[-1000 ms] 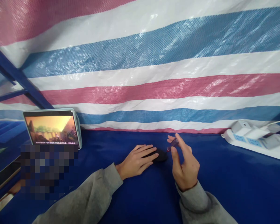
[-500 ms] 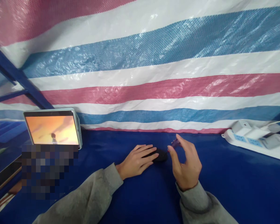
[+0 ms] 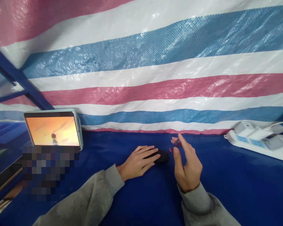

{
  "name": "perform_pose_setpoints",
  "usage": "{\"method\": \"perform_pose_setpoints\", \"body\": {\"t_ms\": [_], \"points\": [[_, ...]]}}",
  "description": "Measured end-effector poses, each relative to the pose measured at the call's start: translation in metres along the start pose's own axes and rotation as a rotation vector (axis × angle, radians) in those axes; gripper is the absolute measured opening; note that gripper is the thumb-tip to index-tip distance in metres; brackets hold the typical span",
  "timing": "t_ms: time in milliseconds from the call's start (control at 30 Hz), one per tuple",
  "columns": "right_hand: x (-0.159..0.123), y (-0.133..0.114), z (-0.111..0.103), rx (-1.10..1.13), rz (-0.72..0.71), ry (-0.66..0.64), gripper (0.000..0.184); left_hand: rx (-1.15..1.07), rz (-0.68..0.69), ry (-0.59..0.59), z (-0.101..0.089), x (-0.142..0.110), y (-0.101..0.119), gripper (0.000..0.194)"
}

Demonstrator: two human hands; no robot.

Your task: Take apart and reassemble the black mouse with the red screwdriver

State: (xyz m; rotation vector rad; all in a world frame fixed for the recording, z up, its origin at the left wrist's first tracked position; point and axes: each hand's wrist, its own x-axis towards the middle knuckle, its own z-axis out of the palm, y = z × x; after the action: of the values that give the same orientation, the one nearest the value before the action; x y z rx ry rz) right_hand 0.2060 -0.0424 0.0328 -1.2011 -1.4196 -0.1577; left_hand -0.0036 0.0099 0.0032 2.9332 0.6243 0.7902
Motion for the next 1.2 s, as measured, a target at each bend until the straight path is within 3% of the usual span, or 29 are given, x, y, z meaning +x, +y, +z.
{"method": "perform_pose_setpoints", "body": {"t_ms": [200,433,600,800,967,1133,1200], "points": [[0.004,-0.0014,0.0001,-0.131,-0.096,0.114,0.046,-0.001,0.009,0.031,-0.001,0.0006,0.0005,0.034],[0.0034,-0.0014,0.0003,-0.097,-0.106,0.084,0.053,-0.006,0.005,0.029,-0.0006,0.0008,0.0004,0.035],[0.0015,-0.0006,-0.0007,-0.133,-0.101,0.136,0.051,-0.008,0.004,0.024,0.0,0.0009,0.0001,0.035],[0.0013,-0.0034,-0.0017,-0.002,-0.069,0.005,0.051,-0.005,0.009,0.034,-0.0007,0.0008,0.0005,0.035],[0.001,-0.0031,-0.0009,-0.054,-0.111,0.083,0.053,0.0,0.004,0.033,-0.0017,0.001,0.0012,0.034],[-0.0007,-0.0012,-0.0005,0.044,-0.046,-0.03,0.046,-0.002,0.01,0.027,0.0001,0.0003,0.0008,0.035],[0.0003,-0.0013,-0.0008,-0.024,-0.089,0.01,0.045,-0.004,0.01,0.026,0.0005,0.0,0.0006,0.035]]}}
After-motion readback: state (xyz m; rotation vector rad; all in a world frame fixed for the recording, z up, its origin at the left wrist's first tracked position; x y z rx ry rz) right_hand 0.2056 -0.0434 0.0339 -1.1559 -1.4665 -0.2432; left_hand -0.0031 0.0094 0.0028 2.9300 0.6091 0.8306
